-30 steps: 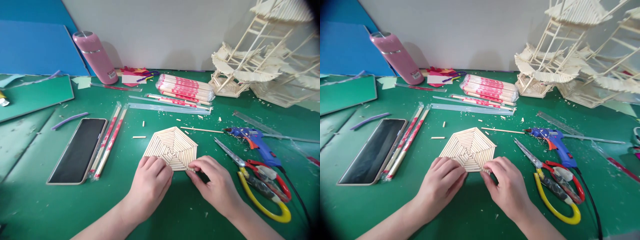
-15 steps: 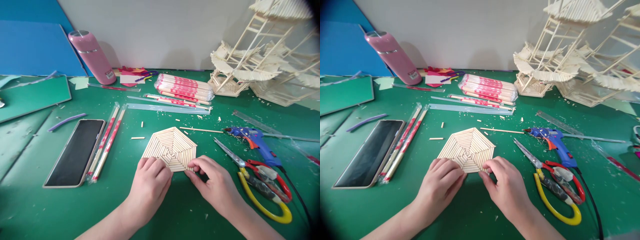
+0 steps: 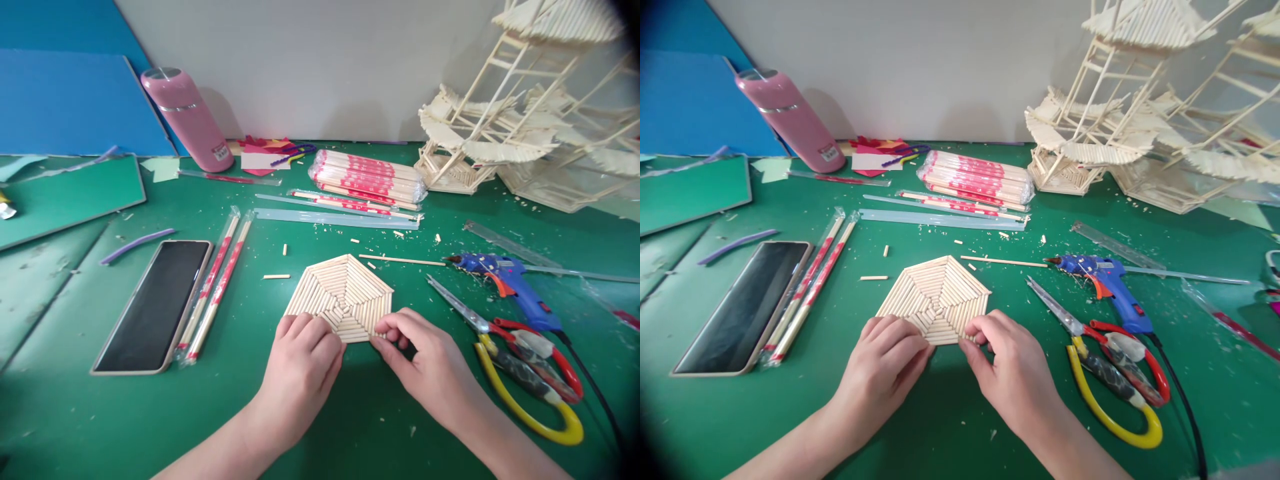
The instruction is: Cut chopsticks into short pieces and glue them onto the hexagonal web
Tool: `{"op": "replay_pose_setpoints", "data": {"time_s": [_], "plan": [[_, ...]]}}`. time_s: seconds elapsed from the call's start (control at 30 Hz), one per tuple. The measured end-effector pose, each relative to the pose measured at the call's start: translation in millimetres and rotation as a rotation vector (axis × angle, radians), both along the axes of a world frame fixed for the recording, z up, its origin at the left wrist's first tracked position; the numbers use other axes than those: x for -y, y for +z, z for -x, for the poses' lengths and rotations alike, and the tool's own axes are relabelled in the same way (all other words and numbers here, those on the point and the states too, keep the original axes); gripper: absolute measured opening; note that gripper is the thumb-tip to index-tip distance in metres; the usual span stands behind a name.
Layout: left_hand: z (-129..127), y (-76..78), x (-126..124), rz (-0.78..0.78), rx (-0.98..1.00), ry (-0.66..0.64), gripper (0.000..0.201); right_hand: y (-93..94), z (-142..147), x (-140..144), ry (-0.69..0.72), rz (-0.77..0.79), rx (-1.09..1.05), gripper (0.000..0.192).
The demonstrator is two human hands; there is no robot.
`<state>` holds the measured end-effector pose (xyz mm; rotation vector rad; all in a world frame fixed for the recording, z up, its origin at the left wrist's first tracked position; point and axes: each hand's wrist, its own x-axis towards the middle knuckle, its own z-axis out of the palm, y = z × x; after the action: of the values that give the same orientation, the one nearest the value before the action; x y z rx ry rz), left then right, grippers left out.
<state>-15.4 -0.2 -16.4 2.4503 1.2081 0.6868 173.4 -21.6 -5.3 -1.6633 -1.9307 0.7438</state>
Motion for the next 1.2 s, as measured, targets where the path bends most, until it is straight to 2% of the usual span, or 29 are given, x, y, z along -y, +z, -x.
{"op": "replay_pose_setpoints", "data": {"time_s": [0.43, 0.7, 0.97, 1.2], "plan": [[-0.3, -2.8, 1.1, -0.001, 0.022, 0.021, 0.019, -1.5, -0.3, 0.7, -0.001, -0.022, 0.022, 0.006], [1.0, 1.6, -0.6, -0.031, -0.011, -0.003, 0.017, 2.2, 0.9, -0.5, -0.024, 0.024, 0.009, 0.005], [-0.1, -1.0, 1.7, -0.014, -0.044, 0.082, 0.008, 2.6, 0.8, -3.3, -0.059, 0.092, -0.032, 0.006], [-1.5, -1.5, 1.3, -0.027, -0.017, 0.092, 0.007, 3.5, 2.2, -4.1, -0.048, 0.131, -0.007, 0.008]]}}
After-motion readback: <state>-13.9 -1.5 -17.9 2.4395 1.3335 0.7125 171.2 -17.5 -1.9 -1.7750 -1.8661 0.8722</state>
